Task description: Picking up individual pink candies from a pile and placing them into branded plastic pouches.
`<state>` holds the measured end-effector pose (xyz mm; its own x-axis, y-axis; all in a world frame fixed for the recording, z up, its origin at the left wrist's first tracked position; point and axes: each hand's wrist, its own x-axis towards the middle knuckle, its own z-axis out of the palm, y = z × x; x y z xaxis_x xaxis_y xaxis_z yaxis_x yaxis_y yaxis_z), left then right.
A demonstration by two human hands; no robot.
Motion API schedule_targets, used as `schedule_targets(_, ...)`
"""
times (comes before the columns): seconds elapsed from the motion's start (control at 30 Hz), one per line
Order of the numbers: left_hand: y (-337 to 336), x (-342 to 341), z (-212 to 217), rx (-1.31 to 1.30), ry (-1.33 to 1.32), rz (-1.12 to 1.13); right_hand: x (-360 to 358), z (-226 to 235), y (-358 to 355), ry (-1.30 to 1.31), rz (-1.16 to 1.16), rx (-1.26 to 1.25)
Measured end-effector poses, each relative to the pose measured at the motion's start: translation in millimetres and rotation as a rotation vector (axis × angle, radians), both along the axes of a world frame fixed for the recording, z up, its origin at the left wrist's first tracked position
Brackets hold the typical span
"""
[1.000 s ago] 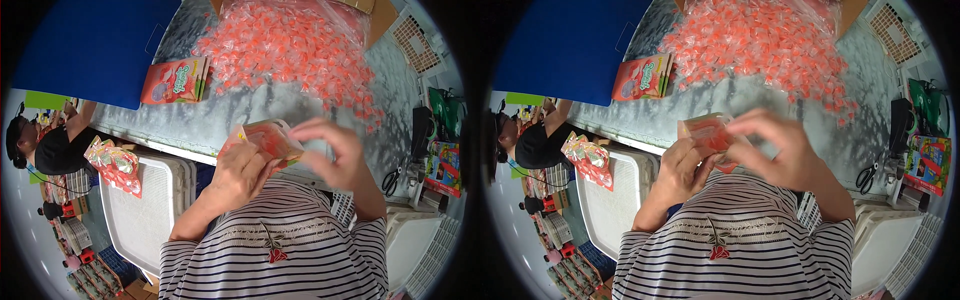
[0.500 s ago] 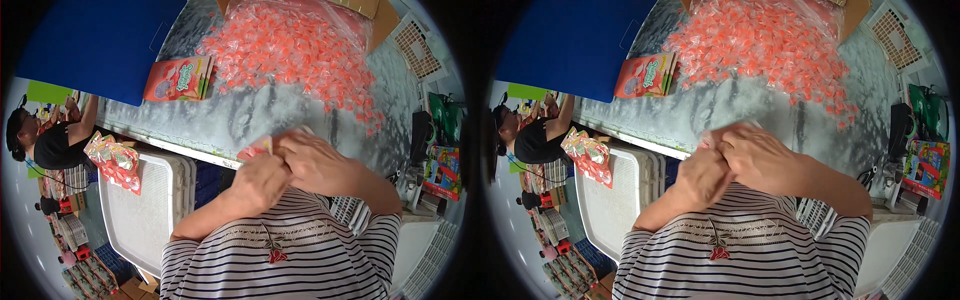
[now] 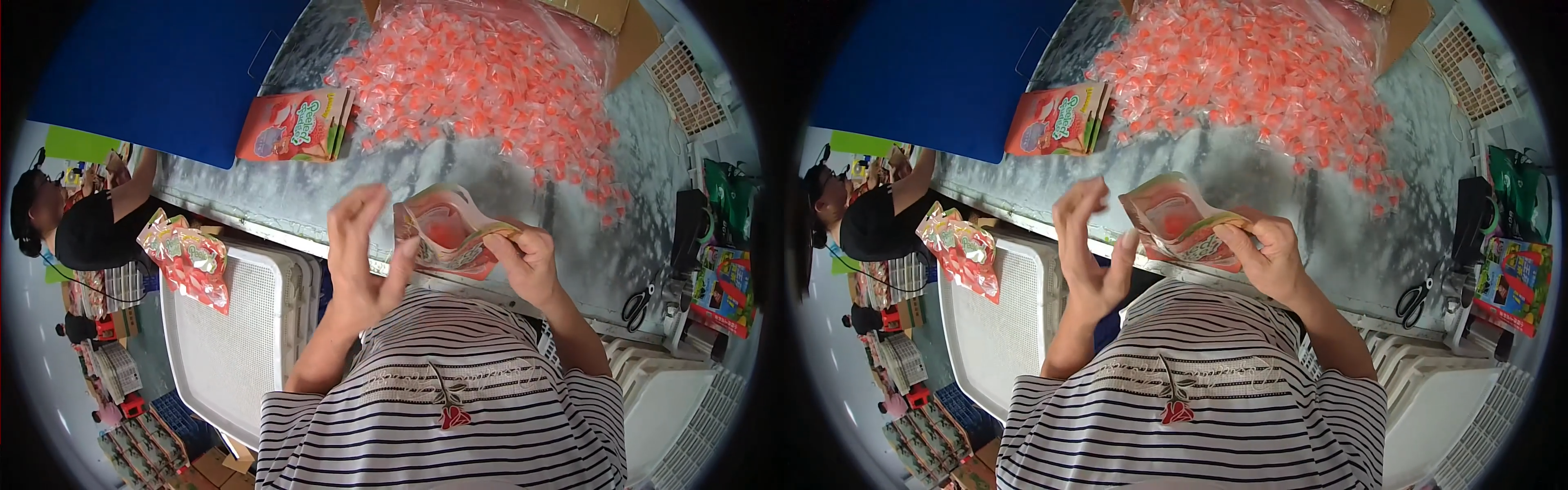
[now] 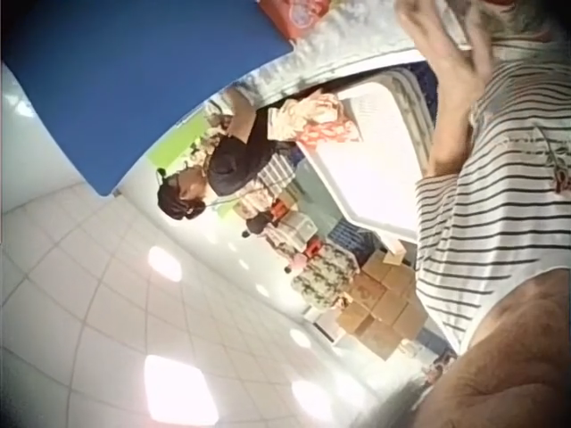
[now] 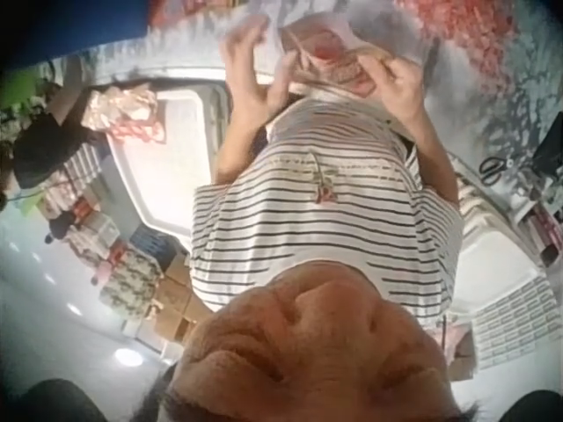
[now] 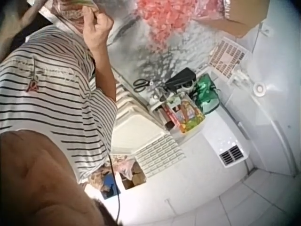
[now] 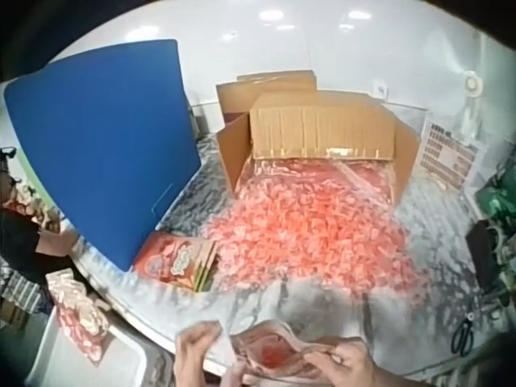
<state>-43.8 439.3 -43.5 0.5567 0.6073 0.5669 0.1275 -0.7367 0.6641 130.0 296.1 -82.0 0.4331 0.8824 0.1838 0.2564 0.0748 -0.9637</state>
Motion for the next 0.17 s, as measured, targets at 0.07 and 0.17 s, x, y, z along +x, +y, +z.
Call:
schedule_targets(0.07, 18, -4, -20, -0.255, 0.064, -0.152, 2, -1, -1, 0.043, -0.004, -0.026)
schedule_targets(0.17, 25, -12, -37, -0.911, 0.212, -0.483, 4, -9, -4, 0.048, -0.014, 0.017)
